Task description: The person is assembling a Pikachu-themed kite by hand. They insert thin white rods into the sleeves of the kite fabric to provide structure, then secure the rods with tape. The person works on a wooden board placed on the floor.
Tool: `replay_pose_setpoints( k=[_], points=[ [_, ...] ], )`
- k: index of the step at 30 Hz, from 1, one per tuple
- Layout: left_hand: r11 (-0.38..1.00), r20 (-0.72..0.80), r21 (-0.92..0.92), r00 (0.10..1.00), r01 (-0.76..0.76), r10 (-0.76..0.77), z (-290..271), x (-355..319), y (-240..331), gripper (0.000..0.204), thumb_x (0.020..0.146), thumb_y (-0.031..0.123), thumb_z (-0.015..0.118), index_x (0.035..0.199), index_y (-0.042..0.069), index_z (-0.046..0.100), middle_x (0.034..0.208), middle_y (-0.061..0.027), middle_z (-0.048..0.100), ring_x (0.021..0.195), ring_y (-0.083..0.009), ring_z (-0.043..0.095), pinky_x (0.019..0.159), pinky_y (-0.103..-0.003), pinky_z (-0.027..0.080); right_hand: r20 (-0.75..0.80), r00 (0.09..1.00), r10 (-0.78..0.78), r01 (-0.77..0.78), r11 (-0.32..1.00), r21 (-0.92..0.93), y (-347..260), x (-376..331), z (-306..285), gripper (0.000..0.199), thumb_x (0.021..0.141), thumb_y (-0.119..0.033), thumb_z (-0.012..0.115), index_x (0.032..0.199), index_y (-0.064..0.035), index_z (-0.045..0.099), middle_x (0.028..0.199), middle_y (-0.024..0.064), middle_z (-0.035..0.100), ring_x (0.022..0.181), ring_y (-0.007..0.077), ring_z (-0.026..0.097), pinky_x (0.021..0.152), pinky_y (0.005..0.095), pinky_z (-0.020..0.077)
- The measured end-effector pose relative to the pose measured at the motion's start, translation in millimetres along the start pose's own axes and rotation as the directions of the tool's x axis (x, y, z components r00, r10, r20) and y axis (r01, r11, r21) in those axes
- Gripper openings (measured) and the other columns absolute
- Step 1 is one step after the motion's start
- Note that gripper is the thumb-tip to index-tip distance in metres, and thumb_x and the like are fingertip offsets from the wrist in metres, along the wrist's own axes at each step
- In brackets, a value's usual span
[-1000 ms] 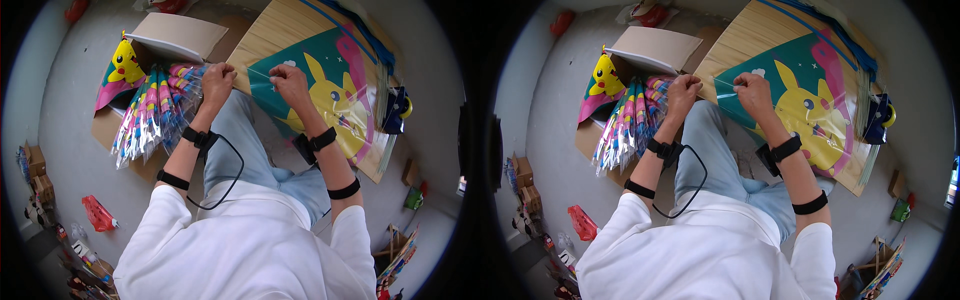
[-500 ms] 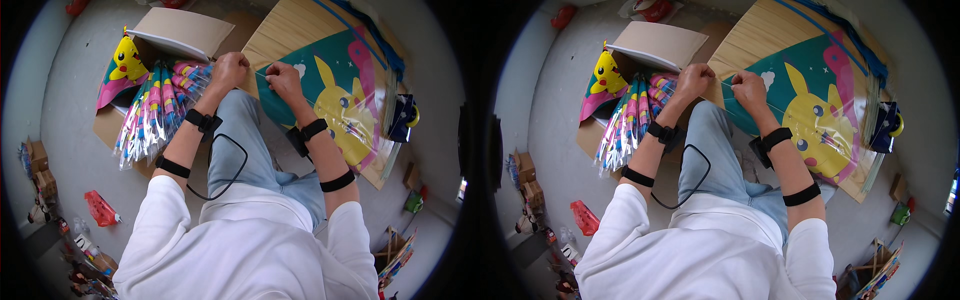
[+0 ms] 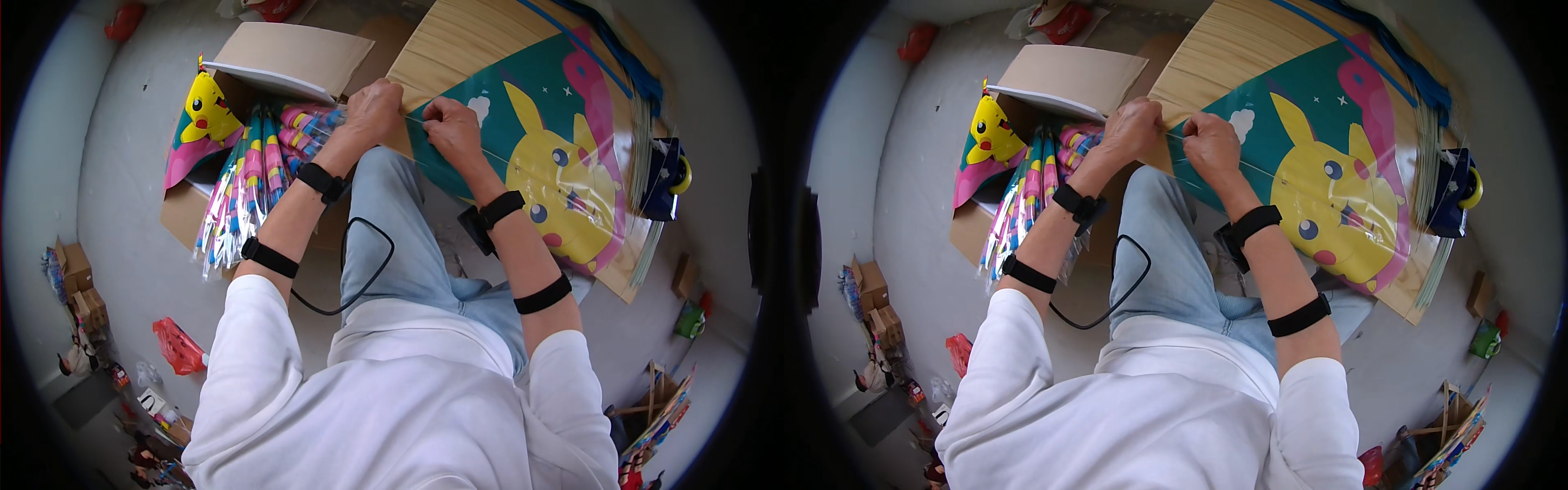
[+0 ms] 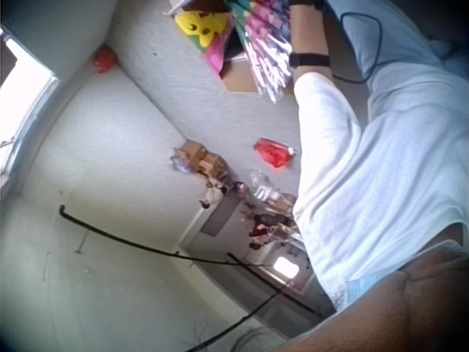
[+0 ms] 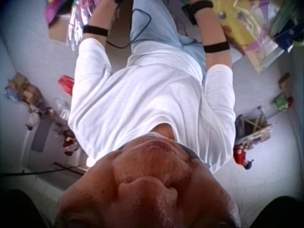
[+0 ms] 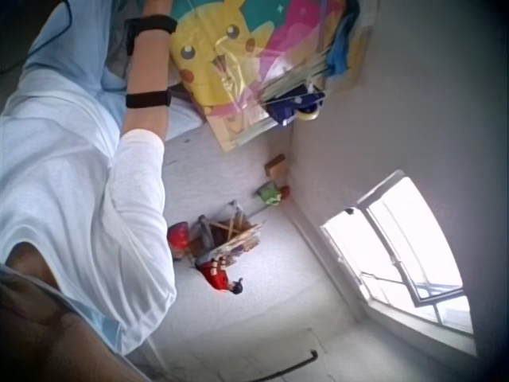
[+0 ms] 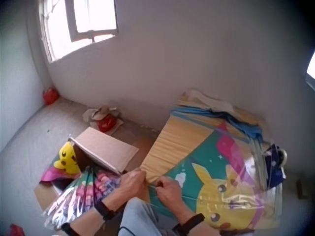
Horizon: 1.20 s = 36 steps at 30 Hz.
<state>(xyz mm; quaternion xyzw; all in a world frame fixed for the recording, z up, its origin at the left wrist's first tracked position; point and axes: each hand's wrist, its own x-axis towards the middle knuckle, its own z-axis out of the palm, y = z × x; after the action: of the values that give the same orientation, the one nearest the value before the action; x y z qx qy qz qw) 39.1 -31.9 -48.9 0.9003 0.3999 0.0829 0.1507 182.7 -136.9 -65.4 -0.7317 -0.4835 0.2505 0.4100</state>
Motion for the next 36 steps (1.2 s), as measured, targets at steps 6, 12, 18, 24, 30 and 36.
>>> replay_pose_setpoints(
  k=[6, 12, 18, 24, 30, 36],
  points=[
    [0.974, 0.005, -0.226, 1.0, -0.002, 0.003, -0.9, 4.8, -13.0, 0.009, 0.077, 0.005, 0.064, 0.085, 0.002, 0.066, 0.092, -0.0176, 0.066, 0.091, -0.0381, 0.065, 0.076, -0.043, 0.051, -0.049, 0.998, -0.048, 0.045, 0.997, -0.068, 0.1, -1.4, 0.3, 0.014, 0.069, -0.005, 0.06, 0.079, -0.0063, 0.069, 0.083, 0.0143, 0.067, 0.083, 0.0373, 0.064, 0.072, 0.0467, 0.0509],
    [0.982, -0.05, -0.145, 0.992, -0.119, 0.113, -6.0, -3.8, -0.6, 0.007, 0.079, 0.006, 0.067, 0.086, 0.005, 0.068, 0.093, -0.0139, 0.065, 0.092, -0.0367, 0.065, 0.076, -0.044, 0.051, -0.037, 0.998, -0.053, 0.048, 0.992, -0.119, 0.7, -3.4, -0.4, 0.011, 0.073, -0.005, 0.061, 0.081, -0.0069, 0.069, 0.087, 0.0147, 0.067, 0.087, 0.0374, 0.064, 0.074, 0.048, 0.0515],
    [0.995, 0.008, -0.049, 0.996, -0.089, 0.089, -3.3, -4.2, 0.8, 0.006, 0.082, 0.009, 0.066, 0.086, 0.006, 0.068, 0.096, -0.0135, 0.065, 0.093, -0.0371, 0.064, 0.079, -0.045, 0.051, 0.02, 0.993, -0.117, 0.118, 0.966, -0.228, -4.4, -7.0, -1.1, 0.01, 0.078, -0.004, 0.062, 0.086, -0.0059, 0.068, 0.094, 0.0159, 0.066, 0.091, 0.0381, 0.064, 0.077, 0.0488, 0.0529],
    [0.993, 0.035, -0.119, 0.999, 0.002, 0.002, -5.7, -0.3, -2.9, 0.007, 0.081, 0.008, 0.065, 0.087, 0.005, 0.068, 0.095, -0.0161, 0.066, 0.093, -0.037, 0.064, 0.078, -0.042, 0.051, 0.029, 0.992, -0.126, 0.129, 0.958, -0.256, -2.6, -7.3, -1.6, 0.009, 0.08, -0.003, 0.063, 0.087, -0.0045, 0.067, 0.096, 0.0172, 0.065, 0.092, 0.0389, 0.064, 0.078, 0.049, 0.0536],
    [0.949, -0.039, -0.297, 0.994, -0.109, 0.102, -1.5, -2.5, -7.0, 0.007, 0.079, 0.003, 0.064, 0.085, 0.003, 0.066, 0.091, -0.0151, 0.065, 0.089, -0.0347, 0.065, 0.076, -0.04, 0.051, 0.036, 0.991, -0.131, 0.134, 0.899, -0.417, -16.3, -8.9, -0.2, 0.007, 0.081, -0.004, 0.063, 0.087, -0.0033, 0.066, 0.095, 0.0174, 0.064, 0.085, 0.0397, 0.066, 0.073, 0.0492, 0.0552],
    [0.974, -0.123, -0.22, 0.992, -0.046, 0.02, -2.1, -5.2, -7.2, 0.007, 0.079, 0.001, 0.064, 0.085, 0.002, 0.067, 0.09, -0.0152, 0.066, 0.087, -0.0347, 0.066, 0.076, -0.04, 0.052, 0.023, 0.969, -0.244, 0.23, 0.873, -0.431, -19.1, 3.2, -2.6, 0.01, 0.079, -0.003, 0.063, 0.088, -0.0053, 0.066, 0.099, 0.0189, 0.06, 0.083, 0.0404, 0.067, 0.07, 0.0487, 0.0561]
  ],
)
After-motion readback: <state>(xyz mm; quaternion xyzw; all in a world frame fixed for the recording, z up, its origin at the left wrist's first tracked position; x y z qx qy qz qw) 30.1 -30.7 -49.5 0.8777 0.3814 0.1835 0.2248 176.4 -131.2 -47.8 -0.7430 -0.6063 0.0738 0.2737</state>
